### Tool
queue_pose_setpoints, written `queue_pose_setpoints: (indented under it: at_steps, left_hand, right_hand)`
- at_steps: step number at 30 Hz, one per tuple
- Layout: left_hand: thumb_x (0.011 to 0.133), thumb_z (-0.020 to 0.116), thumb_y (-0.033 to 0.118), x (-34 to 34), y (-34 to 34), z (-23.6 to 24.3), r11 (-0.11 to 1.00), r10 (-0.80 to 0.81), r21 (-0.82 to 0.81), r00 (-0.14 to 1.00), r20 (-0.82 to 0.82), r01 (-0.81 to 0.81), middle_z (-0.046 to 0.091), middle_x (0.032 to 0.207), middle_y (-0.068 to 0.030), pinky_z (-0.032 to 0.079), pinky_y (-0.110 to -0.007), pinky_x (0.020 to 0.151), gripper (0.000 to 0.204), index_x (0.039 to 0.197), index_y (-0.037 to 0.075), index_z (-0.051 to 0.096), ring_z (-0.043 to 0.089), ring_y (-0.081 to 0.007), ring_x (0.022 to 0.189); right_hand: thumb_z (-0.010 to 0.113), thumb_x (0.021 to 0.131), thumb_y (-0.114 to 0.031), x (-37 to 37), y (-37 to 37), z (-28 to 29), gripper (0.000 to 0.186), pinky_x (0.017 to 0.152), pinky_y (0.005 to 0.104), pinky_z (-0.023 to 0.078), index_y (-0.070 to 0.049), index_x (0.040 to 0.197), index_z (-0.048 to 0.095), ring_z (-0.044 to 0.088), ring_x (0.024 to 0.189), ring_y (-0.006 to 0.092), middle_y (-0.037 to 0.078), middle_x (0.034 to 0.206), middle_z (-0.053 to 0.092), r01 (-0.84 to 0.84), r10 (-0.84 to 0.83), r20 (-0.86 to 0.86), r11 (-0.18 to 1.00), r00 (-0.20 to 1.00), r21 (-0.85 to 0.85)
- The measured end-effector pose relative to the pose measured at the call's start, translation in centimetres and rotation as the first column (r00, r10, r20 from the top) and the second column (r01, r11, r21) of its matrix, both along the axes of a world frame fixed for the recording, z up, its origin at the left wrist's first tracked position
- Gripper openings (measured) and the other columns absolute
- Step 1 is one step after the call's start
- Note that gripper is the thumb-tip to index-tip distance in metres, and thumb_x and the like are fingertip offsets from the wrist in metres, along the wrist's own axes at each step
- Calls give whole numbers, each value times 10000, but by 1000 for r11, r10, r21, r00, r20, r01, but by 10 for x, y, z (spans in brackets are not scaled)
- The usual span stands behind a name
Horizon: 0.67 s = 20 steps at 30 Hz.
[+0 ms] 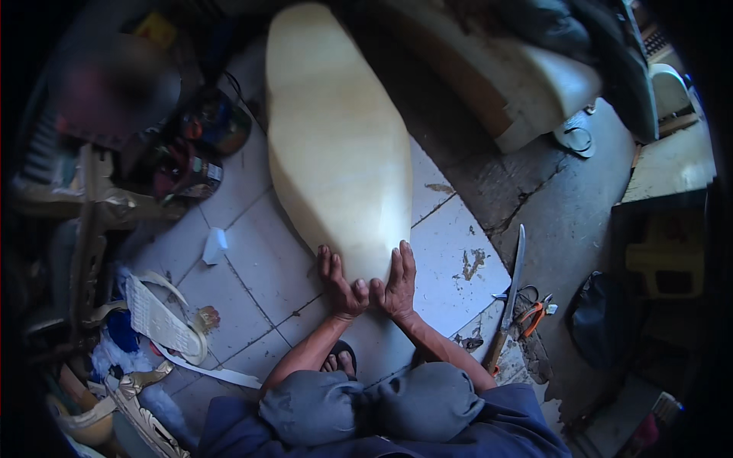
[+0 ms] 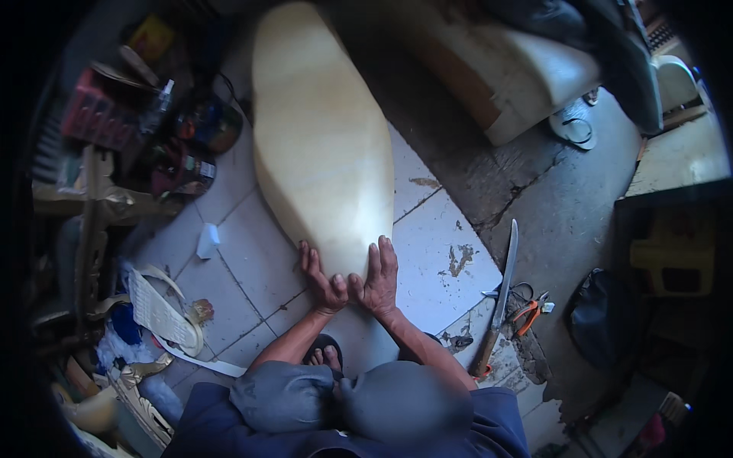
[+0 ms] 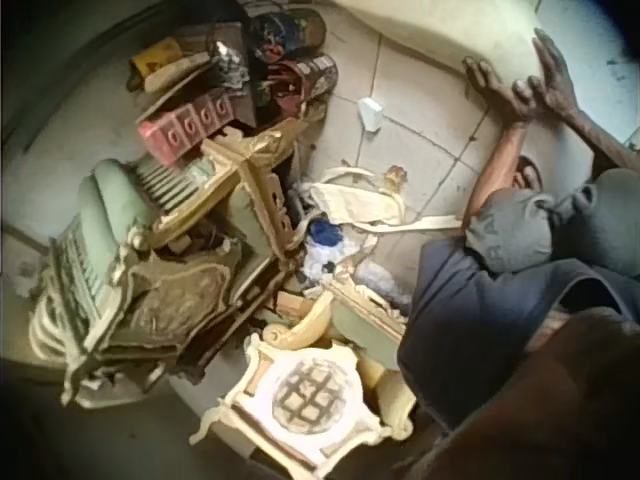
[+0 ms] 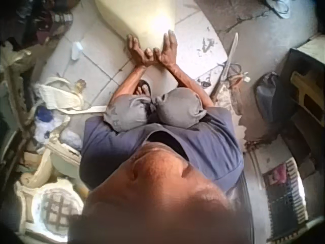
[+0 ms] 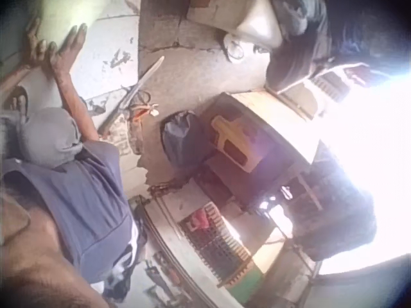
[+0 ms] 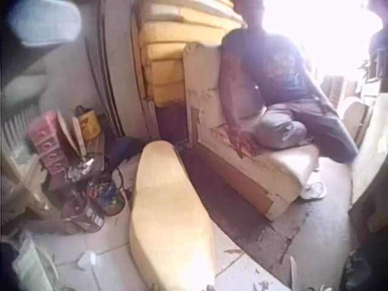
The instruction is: The person applies adhesive to a foam seat component using a small spreader, then presses a top foam layer onto the adhesive-coated base to bond them together.
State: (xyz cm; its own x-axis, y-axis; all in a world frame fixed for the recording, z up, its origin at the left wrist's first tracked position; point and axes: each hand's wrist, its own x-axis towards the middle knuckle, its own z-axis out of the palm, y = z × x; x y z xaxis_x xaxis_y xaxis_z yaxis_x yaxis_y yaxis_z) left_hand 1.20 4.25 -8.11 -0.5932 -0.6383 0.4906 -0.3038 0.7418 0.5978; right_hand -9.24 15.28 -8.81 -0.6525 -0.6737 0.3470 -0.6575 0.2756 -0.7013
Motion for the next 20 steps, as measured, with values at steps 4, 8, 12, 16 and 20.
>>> queue_pose_setpoints:
  at_steps: [4,8,12,16,20]
  left_hand:
    - [976,537,318,0,-1,26,999,-10,41,999,52,7,302,1562,-351,245,-586,1226,707,1512,-81,306,291,-519,1470]
    - [959,572,286,34,6,43,991,28,126,998,55,-35,341,1527,-356,254,-566,1211,705,1495,-92,314,334,-507,1437]
    - [925,651,229,74,3,75,936,242,208,947,213,-286,502,1354,-281,354,-532,1098,624,1421,-47,392,482,-442,1251]
    - [953,624,274,137,-18,99,965,263,-116,886,383,-236,496,1435,-275,348,-523,1124,633,1471,-19,409,465,-449,1336]
    - [959,616,279,173,-28,101,987,155,-49,864,479,-150,479,1476,-264,330,-527,1148,653,1500,-12,392,449,-442,1375]
  right_hand:
    - [619,975,-455,-1,8,34,845,1209,552,294,-19,1603,257,297,1482,494,320,1610,263,-26,7,137,990,991,138]
    - [679,932,-424,36,37,54,894,1211,532,317,-3,1598,257,306,1474,511,342,1600,271,-199,173,182,970,968,137]
    - [652,955,-443,63,74,73,807,1184,506,387,-135,1615,302,402,1442,470,226,1677,222,-666,572,398,731,717,149]
    - [615,992,-382,54,56,115,474,933,449,573,-165,1413,616,716,1071,366,190,1243,708,-778,587,606,623,537,87]
    - [659,980,-187,8,37,89,232,768,369,593,-68,1173,710,760,852,275,201,934,731,90,-39,582,994,812,-59]
